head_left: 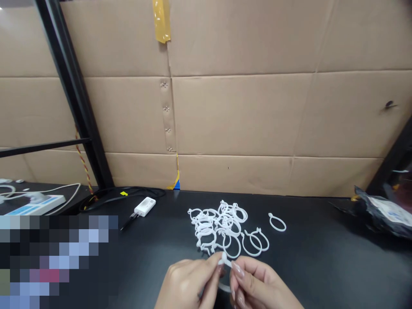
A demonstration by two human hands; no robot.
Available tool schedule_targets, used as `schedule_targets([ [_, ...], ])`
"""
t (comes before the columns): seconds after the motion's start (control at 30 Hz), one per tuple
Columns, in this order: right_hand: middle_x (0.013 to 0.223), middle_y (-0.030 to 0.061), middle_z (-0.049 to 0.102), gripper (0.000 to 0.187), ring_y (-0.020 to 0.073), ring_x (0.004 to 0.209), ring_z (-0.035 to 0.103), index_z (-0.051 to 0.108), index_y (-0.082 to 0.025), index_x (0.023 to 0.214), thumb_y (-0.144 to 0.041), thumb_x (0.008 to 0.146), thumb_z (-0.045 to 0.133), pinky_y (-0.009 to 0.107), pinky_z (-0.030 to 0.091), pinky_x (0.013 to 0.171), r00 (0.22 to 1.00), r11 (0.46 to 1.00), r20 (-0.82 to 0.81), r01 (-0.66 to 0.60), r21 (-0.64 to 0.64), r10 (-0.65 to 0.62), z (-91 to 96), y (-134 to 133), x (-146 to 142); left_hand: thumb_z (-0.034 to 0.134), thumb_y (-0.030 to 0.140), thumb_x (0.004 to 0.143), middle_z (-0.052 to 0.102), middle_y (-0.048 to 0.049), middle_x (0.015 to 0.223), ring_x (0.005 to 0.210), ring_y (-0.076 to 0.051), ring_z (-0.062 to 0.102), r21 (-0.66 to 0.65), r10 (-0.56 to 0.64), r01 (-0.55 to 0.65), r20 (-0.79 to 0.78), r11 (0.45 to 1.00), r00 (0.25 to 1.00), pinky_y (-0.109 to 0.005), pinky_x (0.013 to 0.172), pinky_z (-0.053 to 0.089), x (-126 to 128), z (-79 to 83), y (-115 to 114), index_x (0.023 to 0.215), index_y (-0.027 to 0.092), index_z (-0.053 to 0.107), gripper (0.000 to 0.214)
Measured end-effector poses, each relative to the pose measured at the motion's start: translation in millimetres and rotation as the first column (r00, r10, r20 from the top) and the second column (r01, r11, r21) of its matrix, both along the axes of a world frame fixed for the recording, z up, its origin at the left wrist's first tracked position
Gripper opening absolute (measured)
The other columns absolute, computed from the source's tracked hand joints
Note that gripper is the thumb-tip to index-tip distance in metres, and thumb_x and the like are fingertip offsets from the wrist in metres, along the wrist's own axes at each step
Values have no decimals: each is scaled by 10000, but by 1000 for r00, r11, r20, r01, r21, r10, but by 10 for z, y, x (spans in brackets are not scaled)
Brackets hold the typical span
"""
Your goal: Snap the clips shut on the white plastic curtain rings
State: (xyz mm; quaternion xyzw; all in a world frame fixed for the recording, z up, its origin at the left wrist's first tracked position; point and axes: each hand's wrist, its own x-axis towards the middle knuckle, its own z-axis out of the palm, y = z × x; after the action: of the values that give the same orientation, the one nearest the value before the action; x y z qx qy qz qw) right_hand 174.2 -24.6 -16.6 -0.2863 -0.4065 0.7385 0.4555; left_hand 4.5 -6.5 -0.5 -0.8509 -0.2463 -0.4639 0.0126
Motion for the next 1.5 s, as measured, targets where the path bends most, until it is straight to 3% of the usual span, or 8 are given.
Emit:
schedule_targets([
  [0.27, 438, -39, 527, 324, 15, 336, 376, 656, -135, 647, -447, 710, 716, 145, 297, 409, 999, 1000, -30, 15, -3, -15, 38, 16, -11, 524, 88, 807, 752, -72, 730, 588, -168, 723, -206, 7, 11, 87, 979, 996, -211, 592, 594, -2, 35, -20, 951, 101, 695, 224],
  [0.8, 491, -21, 562, 387, 24, 397, 477, 620, -135, 576, -491, 621, 763, 123, 299, 394, 997, 998, 66, 44, -54, -41, 13, -18, -41, 518, 104, 820, 754, -73, 737, 543, -188, 716, -78, -9, 9, 6, 997, 1000, -253, 510, 592, -19, -17, 22, 988, 111, 669, 225],
  [0.97, 572, -18, 550, 371, 50, 427, 421, 619, -157, 658, -521, 725, 654, 162, 306, 399, 961, 981, 230, 124, 148, -156, 184, 29, 82, 505, 159, 847, 743, -99, 884, 702, -196, 730, -157, 40, -51, -71, 986, 997, -262, 628, 601, -14, -26, 10, 1126, 109, 591, 296],
  [1.03, 616, -18, 542, 328, 82, 488, 450, 629, -178, 725, -471, 834, 533, 200, 375, 479, 835, 907, 440, 151, 393, -330, 345, 131, 281, 511, 180, 849, 694, -117, 1067, 870, -203, 707, -184, 72, -89, -96, 979, 993, -251, 698, 589, -9, -24, 3, 1214, 125, 518, 369],
  [1.1, 672, -3, 551, 344, 125, 600, 525, 647, -200, 754, -419, 898, 424, 238, 429, 587, 427, 770, 685, 42, 637, -590, 489, 288, 570, 505, 188, 853, 629, -116, 1195, 999, -211, 658, -175, 107, -128, -125, 976, 986, -262, 763, 569, -11, -34, 0, 1257, 154, 469, 407],
  [1.27, 767, 53, 546, 243, 207, 721, 541, 651, -152, 653, -274, 834, 544, 346, 409, 712, -57, 730, 731, 52, 682, -680, 506, 699, 1380, 511, 210, 854, 526, -85, 1326, 1128, -219, 570, -89, 163, -189, -241, 978, 957, -313, 871, 498, -40, -90, 7, 1295, 218, 438, 446],
  [1.37, 844, 40, 596, 166, 174, 744, 567, 623, -148, 741, -246, 858, 556, 352, 446, 728, -222, 767, 754, 41, 640, -618, 355, 819, 1667, 528, 214, 843, 514, -73, 1338, 1125, -219, 571, -53, 157, -177, -264, 983, 951, -296, 879, 482, -56, -99, 4, 1280, 231, 468, 441],
  [1.5, 974, 40, 624, 156, 169, 807, 607, 605, -162, 945, -295, 881, 554, 346, 497, 722, -302, 813, 780, 29, 582, -548, 249, 848, 1758, 527, 200, 843, 524, -78, 1327, 1113, -224, 580, -31, 148, -162, -268, 986, 952, -296, 876, 480, -54, -79, 0, 1239, 224, 510, 397],
])
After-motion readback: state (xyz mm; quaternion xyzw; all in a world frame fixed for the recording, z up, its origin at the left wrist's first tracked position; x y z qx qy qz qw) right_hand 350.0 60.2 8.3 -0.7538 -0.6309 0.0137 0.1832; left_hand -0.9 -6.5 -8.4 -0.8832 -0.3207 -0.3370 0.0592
